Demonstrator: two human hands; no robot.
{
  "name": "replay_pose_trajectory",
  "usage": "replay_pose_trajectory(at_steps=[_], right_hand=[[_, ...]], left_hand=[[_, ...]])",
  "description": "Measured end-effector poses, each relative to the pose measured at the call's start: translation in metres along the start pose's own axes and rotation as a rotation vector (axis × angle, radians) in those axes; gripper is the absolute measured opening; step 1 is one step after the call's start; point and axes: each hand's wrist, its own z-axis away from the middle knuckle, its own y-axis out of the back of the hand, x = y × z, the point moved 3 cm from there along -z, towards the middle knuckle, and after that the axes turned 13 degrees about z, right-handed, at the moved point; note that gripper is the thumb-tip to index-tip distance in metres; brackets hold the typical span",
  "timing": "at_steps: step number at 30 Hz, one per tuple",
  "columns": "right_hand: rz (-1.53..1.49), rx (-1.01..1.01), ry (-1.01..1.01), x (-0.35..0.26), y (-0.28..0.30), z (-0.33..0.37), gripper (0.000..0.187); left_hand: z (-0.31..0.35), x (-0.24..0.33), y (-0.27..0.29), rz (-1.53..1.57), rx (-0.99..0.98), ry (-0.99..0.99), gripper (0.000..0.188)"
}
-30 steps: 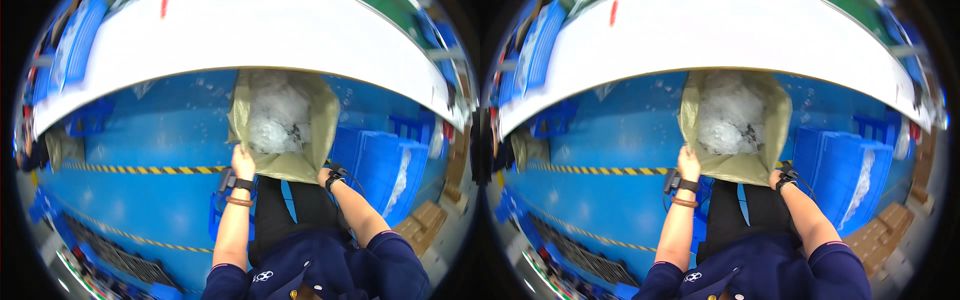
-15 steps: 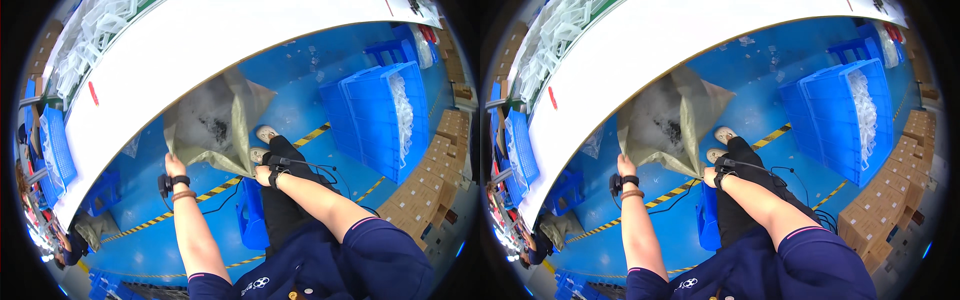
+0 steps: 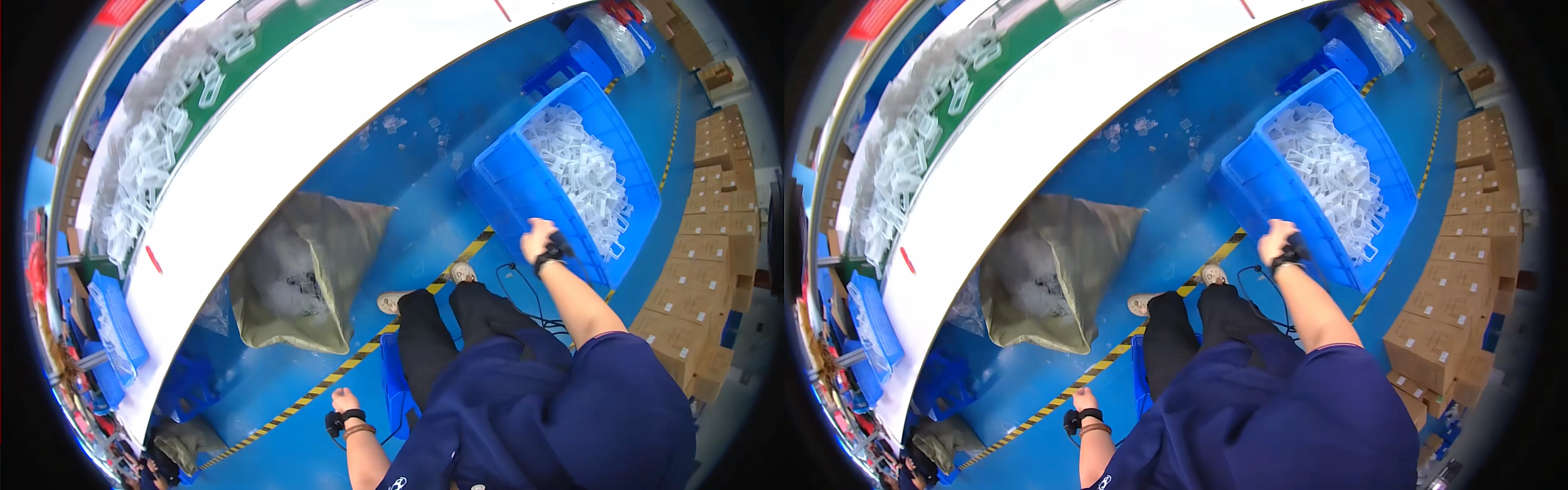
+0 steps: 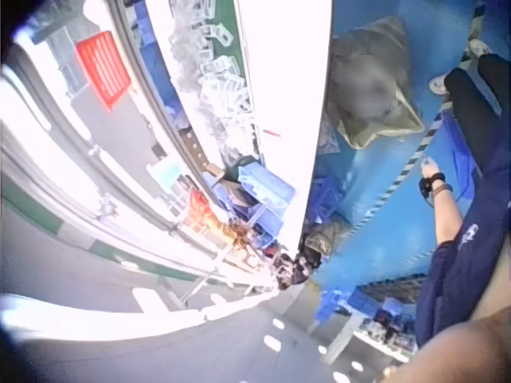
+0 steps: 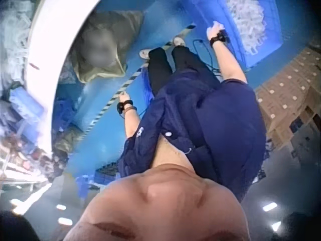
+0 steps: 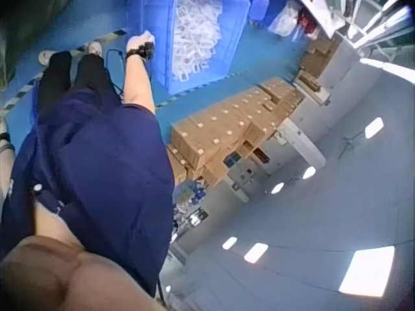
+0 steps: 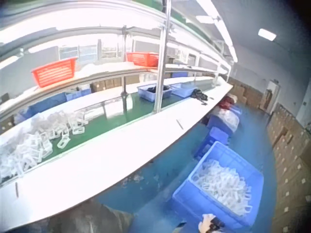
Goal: Processing and deburring plastic components on an assembly line.
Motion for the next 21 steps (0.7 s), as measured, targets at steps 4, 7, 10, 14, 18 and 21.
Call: replay_pose_trajectory(at_steps=[4, 7, 10, 14, 18, 21], right_hand=[[0.038, -0.007, -0.252, 0.173, -0.050, -0.015, 0.066], [-0.017, -0.123, -0.258, 0.232, -0.078, 0.004, 0.072], [-0.201, -0.041, -0.124, 0.287, -0.112, 0.007, 0.062], [-0.313, -0.165, -0.028, 0.314, -0.131, -0.012, 0.033], [-0.319, -0.019, 0.043, 0.274, -0.109, -0.021, 0.021], [-0.295, -0.088, 0.016, 0.282, -0.103, -0.016, 0.017]], left_hand=[[0.051, 0.122, -0.031, -0.026, -0.023, -0.332, 0.032], [0.108, 0.274, -0.076, 0.039, -0.123, -0.733, 0.036], [0.211, 0.417, -0.155, 0.033, -0.359, -1.024, 0.042], [0.356, 0.503, -0.282, 0.018, -0.765, -0.998, 0.072], [0.401, 0.500, -0.387, 0.429, -0.542, -0.639, 0.090], [0.407, 0.492, -0.407, 0.430, -0.578, -0.630, 0.082]])
